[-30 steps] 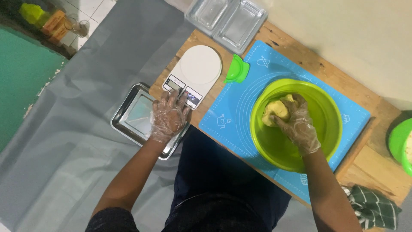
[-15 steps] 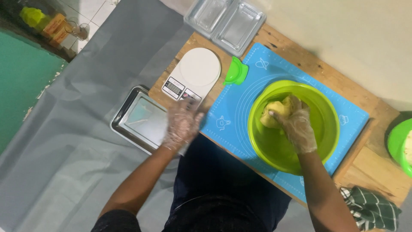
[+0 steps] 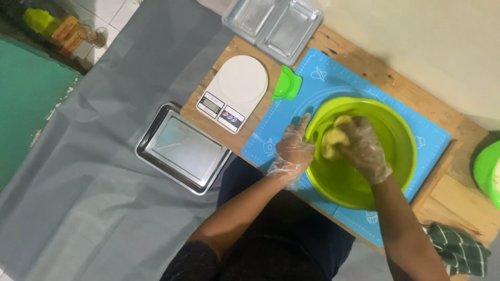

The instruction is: Kneading a ball of dough in a green bowl on a wooden table with a silicone mat.

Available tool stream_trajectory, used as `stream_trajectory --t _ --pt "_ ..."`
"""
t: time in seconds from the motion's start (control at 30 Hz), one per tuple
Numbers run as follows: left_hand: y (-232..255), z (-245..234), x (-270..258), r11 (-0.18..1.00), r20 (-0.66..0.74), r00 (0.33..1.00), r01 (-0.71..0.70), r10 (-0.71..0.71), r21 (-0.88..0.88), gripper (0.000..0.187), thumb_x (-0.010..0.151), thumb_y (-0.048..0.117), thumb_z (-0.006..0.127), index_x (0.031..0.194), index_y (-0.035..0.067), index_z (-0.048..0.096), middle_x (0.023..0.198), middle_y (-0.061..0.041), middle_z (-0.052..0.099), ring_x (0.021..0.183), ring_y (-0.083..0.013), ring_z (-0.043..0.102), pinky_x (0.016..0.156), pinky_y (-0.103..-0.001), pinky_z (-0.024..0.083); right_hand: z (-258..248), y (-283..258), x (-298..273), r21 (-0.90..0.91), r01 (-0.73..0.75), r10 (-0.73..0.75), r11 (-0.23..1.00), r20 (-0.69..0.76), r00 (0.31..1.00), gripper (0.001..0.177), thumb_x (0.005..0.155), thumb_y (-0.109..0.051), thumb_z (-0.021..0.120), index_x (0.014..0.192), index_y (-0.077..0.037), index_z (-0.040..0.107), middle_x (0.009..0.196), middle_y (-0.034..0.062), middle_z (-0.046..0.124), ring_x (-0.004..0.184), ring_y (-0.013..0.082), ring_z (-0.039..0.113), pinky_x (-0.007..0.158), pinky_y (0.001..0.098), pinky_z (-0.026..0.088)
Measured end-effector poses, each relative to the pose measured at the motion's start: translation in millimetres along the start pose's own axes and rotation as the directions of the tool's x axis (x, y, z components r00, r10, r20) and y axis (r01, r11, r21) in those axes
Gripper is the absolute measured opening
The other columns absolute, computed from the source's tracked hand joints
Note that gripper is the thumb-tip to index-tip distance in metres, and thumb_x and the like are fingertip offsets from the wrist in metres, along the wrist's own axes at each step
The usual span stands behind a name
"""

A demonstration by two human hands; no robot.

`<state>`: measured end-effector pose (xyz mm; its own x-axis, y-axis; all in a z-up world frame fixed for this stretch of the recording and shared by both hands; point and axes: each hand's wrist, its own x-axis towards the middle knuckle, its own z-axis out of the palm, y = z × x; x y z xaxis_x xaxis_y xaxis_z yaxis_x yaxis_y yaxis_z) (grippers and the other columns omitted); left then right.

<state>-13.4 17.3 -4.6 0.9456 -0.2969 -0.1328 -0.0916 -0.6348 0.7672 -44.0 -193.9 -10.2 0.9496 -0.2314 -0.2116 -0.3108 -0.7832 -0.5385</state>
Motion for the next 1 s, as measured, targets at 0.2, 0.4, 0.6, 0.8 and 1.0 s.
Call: stream_trajectory --t 0.2,0.4,0.6,0.8,1.0 --pt "22 6 2 0.930 0.242 0.918 0.350 -0.315 -0.115 0.070 0.081 0.044 0.062 0.149 0.044 0.046 0.122 -0.009 0.068 0.121 -0.0310 0.064 0.110 -0.044 0.048 -38 -71 -29 0.068 0.023 -0.031 0.997 0.117 0.993 0.087 0.076 -0.017 0.081 0.150 -0.017 0.036 0.149 0.0251 0.038 0.138 0.0497 0.043 0.108 0.0540 0.047" --pt "53 -33 1 0.883 0.280 0.889 0.423 -0.362 -0.202 0.076 0.077 0.023 0.057 0.148 0.047 0.045 0.123 -0.007 0.071 0.115 -0.0331 0.068 0.106 -0.042 0.051 -34 -122 -24 0.381 -0.399 0.323 0.834 0.250 0.913 0.123 0.069 -0.042 0.090 0.163 -0.010 0.017 0.152 0.0318 0.040 0.141 0.0469 0.041 0.114 0.0548 0.040" --pt "59 -33 3 0.886 0.270 0.879 0.441 -0.393 -0.147 0.062 0.084 0.040 0.059 0.146 0.043 0.048 0.126 -0.012 0.069 0.122 -0.0339 0.063 0.113 -0.043 0.047 27 -45 9 0.076 -0.414 0.415 0.907 0.011 0.910 0.076 0.072 -0.057 0.089 0.135 -0.030 0.055 0.127 0.0121 0.061 0.121 0.0367 0.063 0.098 0.0495 0.057" --pt "53 -22 8 0.876 0.241 0.870 0.466 -0.430 -0.123 0.064 0.087 0.024 0.051 0.149 0.040 0.046 0.127 -0.011 0.068 0.122 -0.0332 0.064 0.114 -0.043 0.047 -16 -38 -24 -0.237 -0.102 0.108 0.966 0.010 0.994 0.052 0.084 -0.049 0.076 0.131 -0.033 0.060 0.113 0.0055 0.058 0.107 0.0342 0.065 0.084 0.0523 0.060" --pt "42 -22 10 0.917 0.254 0.899 0.389 -0.357 -0.091 0.069 0.085 0.024 0.055 0.152 0.036 0.043 0.127 -0.010 0.068 0.120 -0.0346 0.064 0.113 -0.044 0.047 -55 -75 -44 0.188 -0.043 0.034 0.981 0.052 0.998 0.079 0.067 -0.028 0.088 0.139 -0.026 0.056 0.121 0.0172 0.060 0.114 0.0449 0.062 0.089 0.0609 0.056"
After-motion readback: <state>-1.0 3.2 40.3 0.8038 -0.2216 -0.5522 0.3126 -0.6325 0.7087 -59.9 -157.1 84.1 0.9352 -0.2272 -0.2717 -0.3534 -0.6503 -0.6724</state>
